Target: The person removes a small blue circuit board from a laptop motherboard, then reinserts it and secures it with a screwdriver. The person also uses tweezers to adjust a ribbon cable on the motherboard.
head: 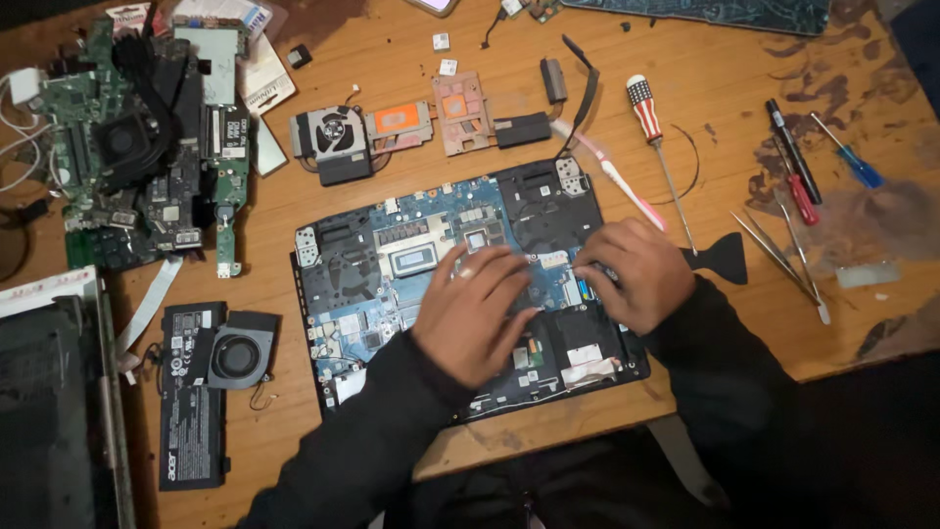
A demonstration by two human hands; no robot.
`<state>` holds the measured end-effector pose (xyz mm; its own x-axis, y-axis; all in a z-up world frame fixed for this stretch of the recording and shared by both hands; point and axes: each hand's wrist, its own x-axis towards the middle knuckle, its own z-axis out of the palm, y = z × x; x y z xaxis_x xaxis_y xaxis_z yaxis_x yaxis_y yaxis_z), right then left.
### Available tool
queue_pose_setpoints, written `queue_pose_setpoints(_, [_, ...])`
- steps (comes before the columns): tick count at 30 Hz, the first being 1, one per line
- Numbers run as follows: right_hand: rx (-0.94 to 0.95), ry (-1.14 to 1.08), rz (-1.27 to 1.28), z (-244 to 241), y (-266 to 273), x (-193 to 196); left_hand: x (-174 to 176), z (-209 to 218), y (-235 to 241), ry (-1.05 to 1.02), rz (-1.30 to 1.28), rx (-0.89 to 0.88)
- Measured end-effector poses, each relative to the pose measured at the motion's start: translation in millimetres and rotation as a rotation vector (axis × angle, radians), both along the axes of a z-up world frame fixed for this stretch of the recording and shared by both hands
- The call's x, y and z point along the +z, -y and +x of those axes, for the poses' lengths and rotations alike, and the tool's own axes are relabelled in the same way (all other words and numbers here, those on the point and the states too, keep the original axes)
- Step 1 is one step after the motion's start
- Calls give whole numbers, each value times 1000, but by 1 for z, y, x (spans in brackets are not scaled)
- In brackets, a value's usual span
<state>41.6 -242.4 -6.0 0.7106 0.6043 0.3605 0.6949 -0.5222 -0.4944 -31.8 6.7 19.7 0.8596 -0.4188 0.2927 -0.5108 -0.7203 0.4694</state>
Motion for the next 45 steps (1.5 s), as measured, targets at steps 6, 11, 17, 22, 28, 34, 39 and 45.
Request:
queue_pose_setpoints(6, [16, -117, 135, -1, 5, -7, -27, 43, 25, -62, 55, -135])
queue_pose_setpoints(11, [-59, -116, 138, -6, 3, -12, -33, 48, 25, -121, 91, -128])
queue_pose_setpoints(17, [-56, -135, 152, -9, 8, -2, -32, 50, 23, -87, 52, -152])
queue_pose_setpoints(22, [-64, -107, 153, -13, 16, -2, -33, 50, 24, -82, 36, -150])
queue_pose_setpoints(28, [-190, -61, 172, -19, 26, -11, -30, 50, 25, -67, 44, -151])
queue_pose_setpoints(34, [-581, -94, 240, -24, 61, -12, -29, 48, 26, -65, 38, -153])
queue_pose_setpoints(39, [-589, 164, 2, -20, 81, -15, -29, 48, 28, -39, 28, -190])
queue_pose_setpoints(45, [-754, 37, 106, -4, 94, -27, -27, 45, 31, -21, 52, -182])
